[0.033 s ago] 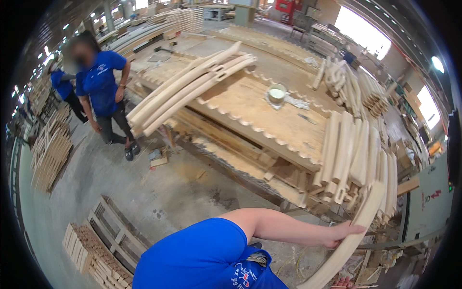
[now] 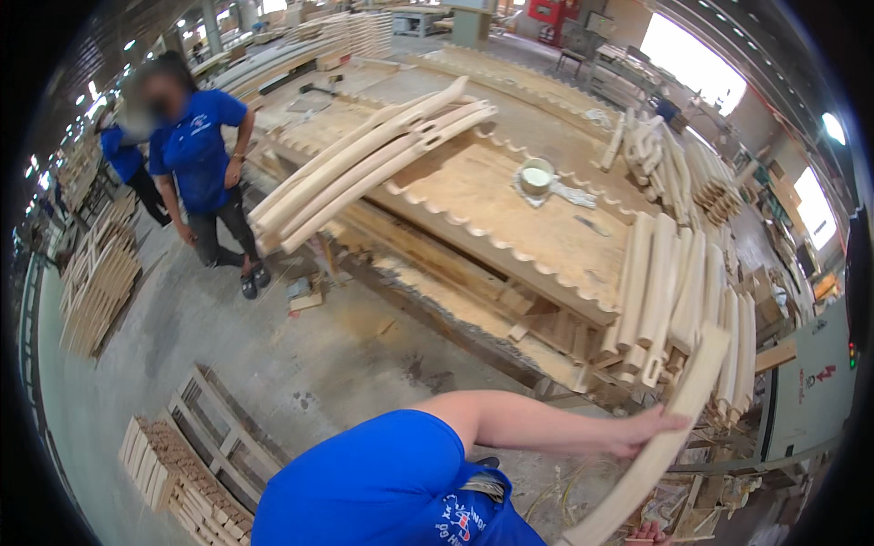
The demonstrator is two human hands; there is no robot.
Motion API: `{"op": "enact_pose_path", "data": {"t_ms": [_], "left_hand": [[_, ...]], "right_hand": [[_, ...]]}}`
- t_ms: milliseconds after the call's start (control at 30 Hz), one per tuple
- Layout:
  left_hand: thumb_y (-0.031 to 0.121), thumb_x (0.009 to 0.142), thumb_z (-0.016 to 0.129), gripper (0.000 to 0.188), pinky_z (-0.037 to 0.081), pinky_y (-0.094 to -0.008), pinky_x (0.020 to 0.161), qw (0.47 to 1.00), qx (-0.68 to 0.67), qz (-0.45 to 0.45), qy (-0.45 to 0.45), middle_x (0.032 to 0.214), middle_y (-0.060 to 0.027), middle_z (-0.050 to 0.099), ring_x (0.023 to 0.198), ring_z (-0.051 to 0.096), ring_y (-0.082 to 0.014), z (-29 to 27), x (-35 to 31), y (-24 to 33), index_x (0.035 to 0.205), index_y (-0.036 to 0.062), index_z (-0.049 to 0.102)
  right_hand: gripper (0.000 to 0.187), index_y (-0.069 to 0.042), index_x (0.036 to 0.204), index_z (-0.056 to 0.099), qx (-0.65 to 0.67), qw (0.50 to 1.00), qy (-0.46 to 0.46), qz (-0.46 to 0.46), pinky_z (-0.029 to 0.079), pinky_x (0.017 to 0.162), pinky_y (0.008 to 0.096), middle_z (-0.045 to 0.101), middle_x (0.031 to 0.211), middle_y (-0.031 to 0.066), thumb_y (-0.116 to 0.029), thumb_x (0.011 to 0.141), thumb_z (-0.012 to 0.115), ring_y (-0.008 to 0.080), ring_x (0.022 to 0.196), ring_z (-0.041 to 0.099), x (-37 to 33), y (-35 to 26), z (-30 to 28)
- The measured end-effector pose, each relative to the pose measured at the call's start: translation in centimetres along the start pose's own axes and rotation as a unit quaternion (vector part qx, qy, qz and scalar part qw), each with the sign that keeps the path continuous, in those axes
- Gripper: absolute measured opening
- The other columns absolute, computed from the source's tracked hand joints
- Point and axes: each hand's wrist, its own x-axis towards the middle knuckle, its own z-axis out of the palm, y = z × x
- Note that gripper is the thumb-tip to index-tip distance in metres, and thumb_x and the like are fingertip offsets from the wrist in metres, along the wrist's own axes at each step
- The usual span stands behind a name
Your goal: The person pours a liquid from a large container into a small cup, then stirs the mixture with a wooden stick. They then use a power drill with a mixing attachment to blend the contents of the cup further. Finally, they apply the mixture to a wooden piece using the stick.
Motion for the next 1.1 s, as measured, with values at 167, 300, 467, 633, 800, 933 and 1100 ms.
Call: {"op": "enact_pose_path", "data": {"t_ms": [167, 300, 467, 633, 800, 933, 1100], "left_hand": [[0.025, 0.075, 0.068, 0.078, 0.043, -0.037, 0.09, 0.956, 0.105, 0.238, 0.135, 0.118, -0.0119, 0.041, 0.107, 0.044, -0.0204, -9.3, -15.0, 8.5, 0.132, 0.0058, 0.019], [0.026, 0.072, 0.072, 0.085, 0.043, -0.0345, 0.091, 0.839, 0.255, 0.335, 0.345, 0.122, -0.0125, 0.037, 0.111, 0.043, -0.0202, -18.0, -33.0, 9.2, 0.132, 0.0025, 0.018], [0.017, 0.072, 0.072, 0.077, 0.042, -0.0347, 0.091, 0.724, 0.184, 0.375, 0.549, 0.123, -0.0106, 0.043, 0.111, 0.046, -0.02, -21.6, -49.8, 2.7, 0.133, 0.0049, 0.026], [0.045, 0.087, 0.048, 0.052, 0.046, -0.0417, 0.084, 0.533, -0.079, 0.65, 0.537, 0.111, -0.0096, 0.054, 0.098, 0.054, -0.0281, -19.9, -62.2, -3.0, 0.122, 0.0066, 0.044], [0.058, 0.084, 0.037, 0.059, 0.049, -0.0408, 0.074, 0.315, -0.084, 0.752, 0.573, 0.095, -0.0132, 0.057, 0.084, 0.057, -0.0273, -15.6, -63.0, -2.1, 0.109, 0.0068, 0.05], [0.058, 0.084, 0.034, 0.062, 0.048, -0.0412, 0.082, 0.244, -0.007, 0.801, 0.547, 0.104, -0.0142, 0.055, 0.094, 0.055, -0.0278, -14.9, -62.7, -2.9, 0.116, 0.0075, 0.048], [0.059, 0.084, 0.028, 0.068, 0.04, -0.0461, 0.095, 0.149, -0.109, 0.767, 0.614, 0.122, -0.0135, 0.049, 0.11, 0.05, -0.0313, -15.3, -59.0, 0.4, 0.128, 0.0085, 0.04]], "right_hand": [[0.035, -0.015, 0.089, 0.053, -0.032, 0.99, -0.101, 0.094, 0.045, 0.065, 0.0356, 0.061, 0.089, 0.0061, -0.049, 0.086, 0.05, 0.0198, 0.079, 0.057, -0.8, 4.5, 6.7], [0.026, -0.011, 0.092, 0.052, -0.057, 0.961, -0.232, 0.14, 0.044, 0.057, 0.0265, 0.059, 0.081, 0.0042, -0.037, 0.09, 0.049, 0.014, 0.068, 0.055, -2.9, 7.6, 20.2], [0.028, -0.011, 0.088, 0.05, -0.168, 0.867, -0.457, 0.11, 0.035, 0.038, 0.0217, 0.058, 0.07, 0.0053, -0.039, 0.091, 0.047, 0.0098, 0.047, 0.048, -3.6, 8.7, 34.8], [0.026, -0.008, 0.081, 0.05, -0.428, 0.756, -0.494, -0.029, 0.032, 0.038, 0.0239, 0.057, 0.066, 0.0049, -0.032, 0.087, 0.044, 0.0086, 0.045, 0.044, 0.4, 10.8, 49.4], [0.027, 0.0, 0.087, 0.059, -0.651, 0.504, -0.339, -0.455, 0.048, 0.071, 0.0417, 0.064, 0.084, 0.0186, -0.022, 0.085, 0.044, 0.0308, 0.078, 0.063, 2.2, 9.5, 59.9], [0.02, -0.005, 0.088, 0.065, -0.69, 0.399, -0.332, -0.505, 0.05, 0.072, 0.0406, 0.065, 0.09, 0.014, -0.015, 0.081, 0.049, 0.0302, 0.086, 0.063, 2.2, 7.1, 65.7], [0.019, -0.007, 0.09, 0.066, -0.732, 0.298, -0.338, -0.511, 0.051, 0.069, 0.0395, 0.066, 0.092, 0.0119, -0.012, 0.081, 0.05, 0.0293, 0.085, 0.064, 4.2, 8.6, 69.5]]}}
